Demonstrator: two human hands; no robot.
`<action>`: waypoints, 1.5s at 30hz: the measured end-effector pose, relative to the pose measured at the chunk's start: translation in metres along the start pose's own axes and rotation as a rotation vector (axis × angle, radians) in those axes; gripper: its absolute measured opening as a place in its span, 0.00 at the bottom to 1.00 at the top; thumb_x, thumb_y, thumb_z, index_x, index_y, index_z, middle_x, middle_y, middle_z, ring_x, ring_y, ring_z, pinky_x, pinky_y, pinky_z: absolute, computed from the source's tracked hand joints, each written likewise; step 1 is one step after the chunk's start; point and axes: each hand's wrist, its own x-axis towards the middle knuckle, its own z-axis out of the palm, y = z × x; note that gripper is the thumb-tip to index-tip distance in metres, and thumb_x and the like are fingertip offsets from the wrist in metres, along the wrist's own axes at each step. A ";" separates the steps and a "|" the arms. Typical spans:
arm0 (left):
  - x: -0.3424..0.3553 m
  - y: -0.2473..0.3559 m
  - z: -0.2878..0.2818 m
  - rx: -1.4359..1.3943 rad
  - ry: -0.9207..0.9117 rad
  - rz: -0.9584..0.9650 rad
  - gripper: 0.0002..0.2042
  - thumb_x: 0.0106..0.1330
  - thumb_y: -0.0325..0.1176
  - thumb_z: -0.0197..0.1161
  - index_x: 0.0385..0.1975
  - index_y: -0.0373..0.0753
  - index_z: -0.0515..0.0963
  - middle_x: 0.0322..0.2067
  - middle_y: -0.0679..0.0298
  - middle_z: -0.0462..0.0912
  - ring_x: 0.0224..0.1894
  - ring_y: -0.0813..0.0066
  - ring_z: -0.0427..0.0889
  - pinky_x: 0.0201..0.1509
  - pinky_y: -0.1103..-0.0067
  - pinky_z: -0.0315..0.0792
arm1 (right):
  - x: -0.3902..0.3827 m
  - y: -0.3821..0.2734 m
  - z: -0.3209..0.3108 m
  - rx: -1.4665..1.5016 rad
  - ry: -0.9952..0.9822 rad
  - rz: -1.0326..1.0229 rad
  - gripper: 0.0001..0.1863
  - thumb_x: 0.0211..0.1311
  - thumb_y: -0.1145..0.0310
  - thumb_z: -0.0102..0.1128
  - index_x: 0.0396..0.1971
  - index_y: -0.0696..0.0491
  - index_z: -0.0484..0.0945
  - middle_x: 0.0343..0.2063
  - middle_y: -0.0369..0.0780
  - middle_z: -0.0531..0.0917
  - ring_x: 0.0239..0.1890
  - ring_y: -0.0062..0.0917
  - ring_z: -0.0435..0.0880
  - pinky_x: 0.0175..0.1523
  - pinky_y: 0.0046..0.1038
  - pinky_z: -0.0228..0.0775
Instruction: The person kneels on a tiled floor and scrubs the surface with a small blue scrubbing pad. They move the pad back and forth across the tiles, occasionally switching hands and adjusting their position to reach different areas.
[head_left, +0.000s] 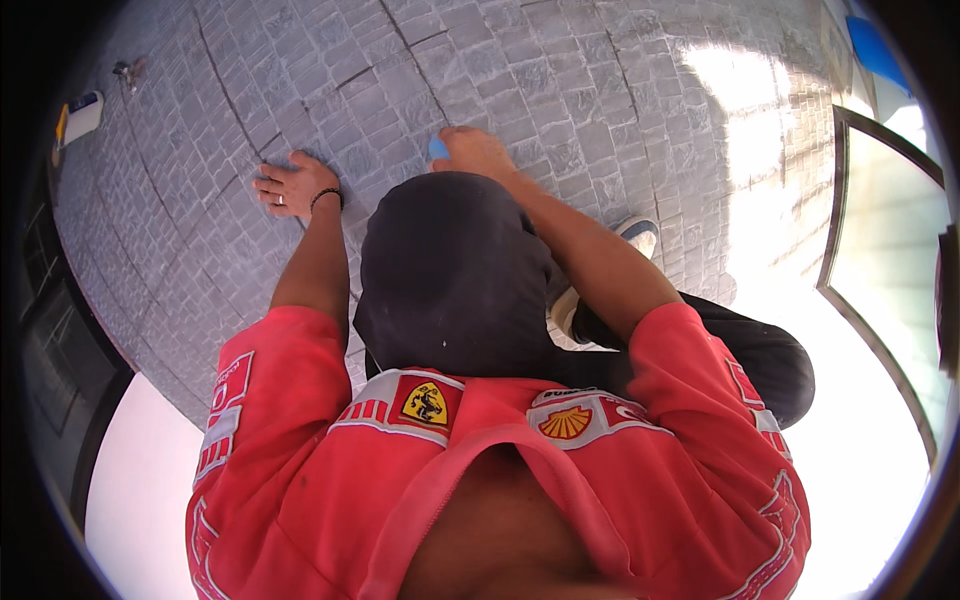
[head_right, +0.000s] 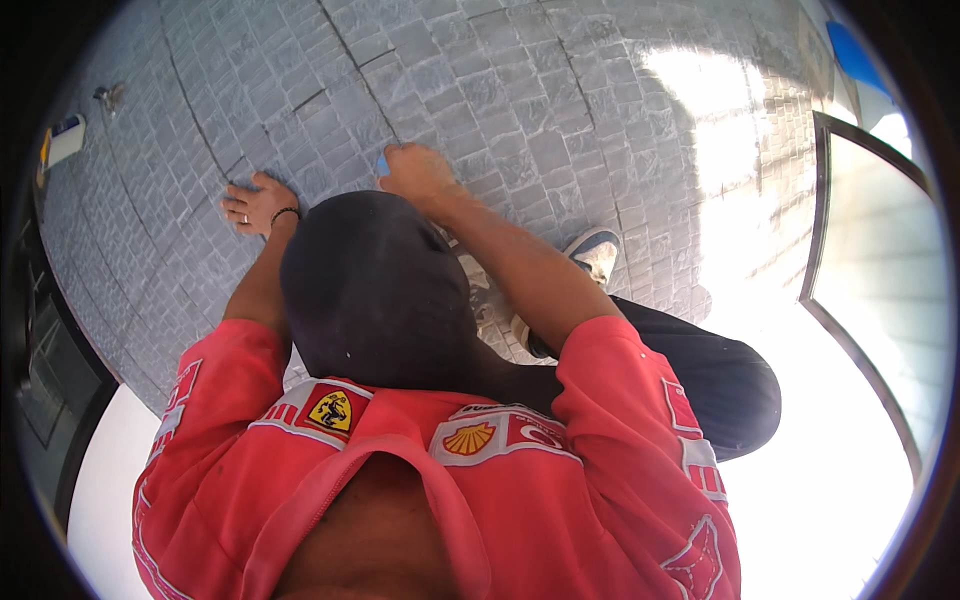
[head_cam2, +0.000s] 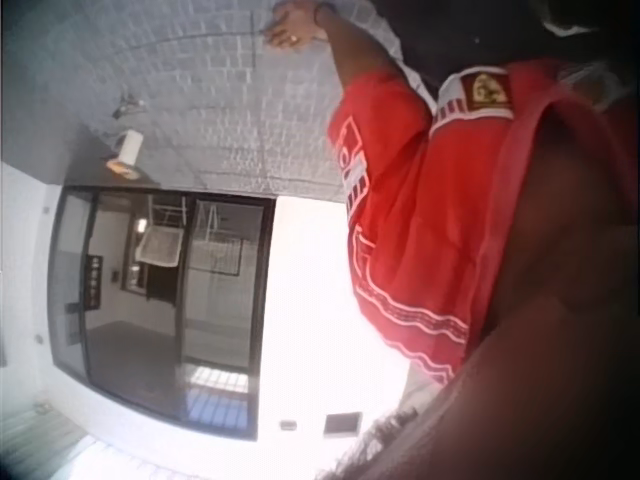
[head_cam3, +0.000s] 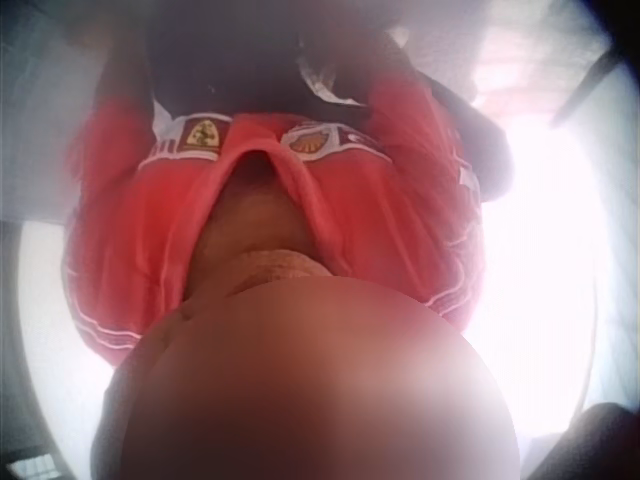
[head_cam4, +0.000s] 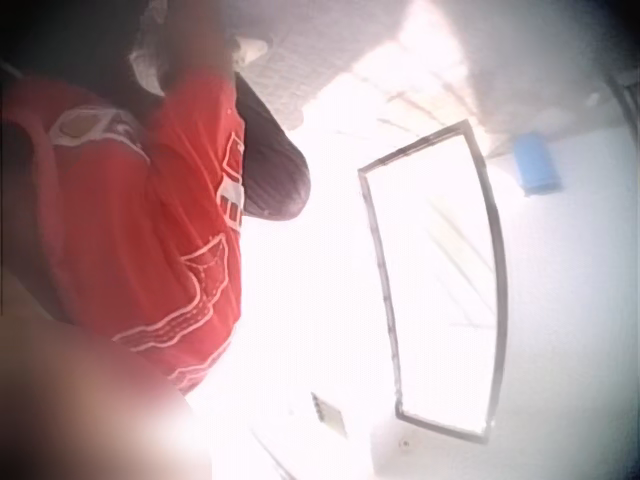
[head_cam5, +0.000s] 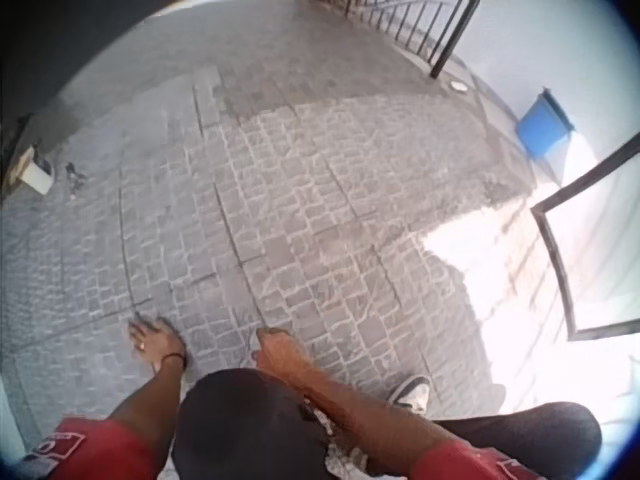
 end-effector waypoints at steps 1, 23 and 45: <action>0.000 -0.001 0.001 -0.004 -0.005 0.001 0.36 0.73 0.58 0.35 0.75 0.40 0.49 0.76 0.51 0.44 0.77 0.52 0.41 0.77 0.57 0.37 | -0.001 0.021 -0.019 -0.028 0.054 0.063 0.21 0.58 0.60 0.65 0.46 0.60 0.78 0.43 0.55 0.83 0.48 0.49 0.83 0.53 0.46 0.74; 0.001 0.001 0.002 0.010 -0.033 -0.032 0.38 0.72 0.59 0.32 0.75 0.40 0.48 0.76 0.51 0.43 0.77 0.52 0.41 0.77 0.56 0.37 | -0.050 0.124 -0.111 -0.164 0.389 0.454 0.25 0.59 0.61 0.66 0.51 0.60 0.76 0.46 0.55 0.81 0.50 0.48 0.81 0.54 0.43 0.75; -0.007 0.010 -0.013 -0.012 -0.028 -0.032 0.38 0.72 0.59 0.31 0.75 0.40 0.46 0.76 0.51 0.42 0.78 0.53 0.40 0.77 0.57 0.37 | -0.059 0.051 0.000 -0.227 0.080 0.071 0.21 0.59 0.62 0.63 0.48 0.58 0.76 0.44 0.52 0.80 0.50 0.49 0.80 0.57 0.43 0.73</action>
